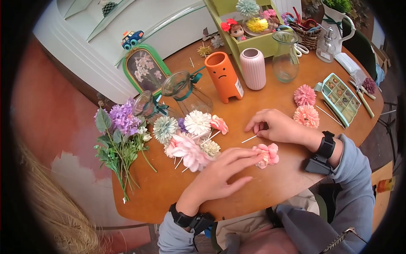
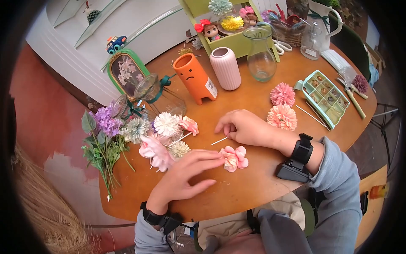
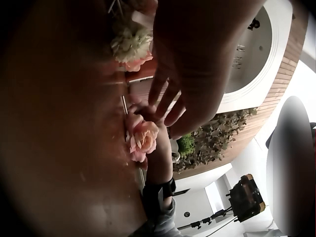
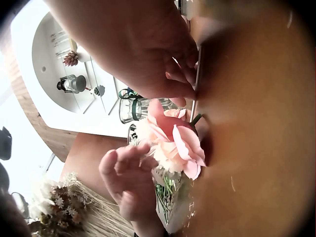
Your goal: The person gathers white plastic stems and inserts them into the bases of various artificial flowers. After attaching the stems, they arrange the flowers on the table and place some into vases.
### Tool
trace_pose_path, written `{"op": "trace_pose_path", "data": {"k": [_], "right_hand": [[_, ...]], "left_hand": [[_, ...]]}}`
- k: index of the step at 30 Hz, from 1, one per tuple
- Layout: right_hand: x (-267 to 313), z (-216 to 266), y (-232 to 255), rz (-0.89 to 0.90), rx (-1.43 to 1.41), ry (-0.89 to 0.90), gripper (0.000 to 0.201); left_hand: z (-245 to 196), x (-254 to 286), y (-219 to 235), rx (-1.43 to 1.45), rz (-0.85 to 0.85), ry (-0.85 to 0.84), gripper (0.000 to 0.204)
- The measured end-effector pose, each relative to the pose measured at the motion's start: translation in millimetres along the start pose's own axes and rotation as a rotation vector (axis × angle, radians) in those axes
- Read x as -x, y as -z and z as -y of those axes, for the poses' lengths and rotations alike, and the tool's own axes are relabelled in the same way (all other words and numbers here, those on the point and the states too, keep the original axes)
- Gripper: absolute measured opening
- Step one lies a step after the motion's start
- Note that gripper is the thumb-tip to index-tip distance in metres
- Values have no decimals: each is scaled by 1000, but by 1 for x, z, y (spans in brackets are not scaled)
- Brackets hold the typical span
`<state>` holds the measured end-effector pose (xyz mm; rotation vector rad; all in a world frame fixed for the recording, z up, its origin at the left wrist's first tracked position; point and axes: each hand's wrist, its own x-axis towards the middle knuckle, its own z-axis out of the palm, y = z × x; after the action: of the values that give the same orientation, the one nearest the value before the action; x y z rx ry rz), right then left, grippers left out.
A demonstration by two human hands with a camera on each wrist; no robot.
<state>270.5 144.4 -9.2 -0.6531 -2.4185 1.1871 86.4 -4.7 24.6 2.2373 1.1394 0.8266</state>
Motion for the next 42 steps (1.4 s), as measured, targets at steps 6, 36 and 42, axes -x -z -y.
{"op": "trace_pose_path", "data": {"k": [6,36,42], "right_hand": [[2,1,-1,-37,63,-20,9],[-2,-3,-3,-119,-201,-83,5],[-4,-1,-4,-106,-432,-30,10]], "left_hand": [[5,-3,-15,-36,97,54,46],[20,2,-10,-33,-111,292,32],[33,8,-10,363,-411,462,8]]}}
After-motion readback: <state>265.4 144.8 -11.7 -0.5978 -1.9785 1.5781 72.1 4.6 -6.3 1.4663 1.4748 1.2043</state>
